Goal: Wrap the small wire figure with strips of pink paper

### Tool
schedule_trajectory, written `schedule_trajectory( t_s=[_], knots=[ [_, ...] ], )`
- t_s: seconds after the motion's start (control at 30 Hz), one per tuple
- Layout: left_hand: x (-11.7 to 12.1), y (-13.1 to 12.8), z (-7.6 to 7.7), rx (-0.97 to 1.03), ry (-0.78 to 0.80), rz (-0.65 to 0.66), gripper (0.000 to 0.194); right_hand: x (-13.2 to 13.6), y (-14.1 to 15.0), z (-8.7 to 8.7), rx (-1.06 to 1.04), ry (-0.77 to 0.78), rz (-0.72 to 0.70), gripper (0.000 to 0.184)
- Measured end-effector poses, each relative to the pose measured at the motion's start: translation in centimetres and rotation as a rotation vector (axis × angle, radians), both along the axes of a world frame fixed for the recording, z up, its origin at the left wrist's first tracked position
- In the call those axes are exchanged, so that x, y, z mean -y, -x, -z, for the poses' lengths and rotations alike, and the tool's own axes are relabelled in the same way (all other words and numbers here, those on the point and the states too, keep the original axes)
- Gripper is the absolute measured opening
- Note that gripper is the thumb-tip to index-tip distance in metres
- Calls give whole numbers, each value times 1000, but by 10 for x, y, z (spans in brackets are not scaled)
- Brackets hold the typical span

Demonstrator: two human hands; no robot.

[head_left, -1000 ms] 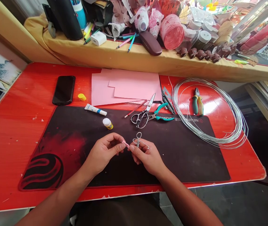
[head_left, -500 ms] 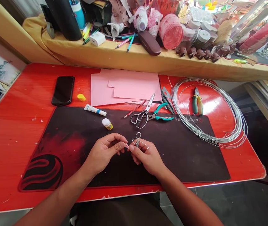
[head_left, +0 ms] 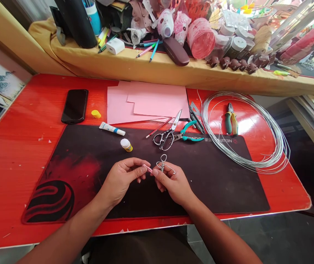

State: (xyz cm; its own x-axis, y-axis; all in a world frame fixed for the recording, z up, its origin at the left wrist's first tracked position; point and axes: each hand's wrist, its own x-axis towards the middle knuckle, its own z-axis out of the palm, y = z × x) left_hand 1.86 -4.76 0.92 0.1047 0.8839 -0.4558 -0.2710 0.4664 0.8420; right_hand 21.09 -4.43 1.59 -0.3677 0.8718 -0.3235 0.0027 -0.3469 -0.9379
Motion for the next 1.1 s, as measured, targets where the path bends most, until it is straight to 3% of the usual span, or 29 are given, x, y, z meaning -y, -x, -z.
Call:
schedule_trajectory(
  t_s=[0.3, 0.57, 0.67, 0.73, 0.8, 0.83, 0.9, 0.97, 1.03, 1.1],
  knots=[
    [-11, -18, -8, 91, 17, -107, 30, -8, -2, -4, 28, -29, 70, 40],
    [-27, -33, -22, 150, -17, -234, 36, -32, 0, -14, 66, -120, 89, 42],
    [-21, -32, -26, 129, -17, -199, 50, -38, 3, -10, 45, -153, 120, 40],
    [-8, -27, -26, 61, -14, -113, 54, -39, 5, -5, 37, -156, 148, 41],
    [5, -18, -25, -113, -91, -38, 46, -40, 4, 1, 35, -152, 182, 42],
    [10, -12, -24, -227, -177, -48, 39, -40, 4, 3, 38, -150, 203, 42],
    [13, 2, -22, -471, -374, -224, 26, -41, 2, 8, 42, -148, 245, 42],
    [6, 16, -17, -660, -461, -402, 42, -41, 0, 11, 42, -142, 268, 42],
    [-7, 28, -9, -763, -484, -317, 69, -41, 0, 13, 42, -136, 270, 43],
    [-18, 34, 2, -813, -464, -193, 79, -41, 1, 13, 46, -137, 264, 45]
  ],
)
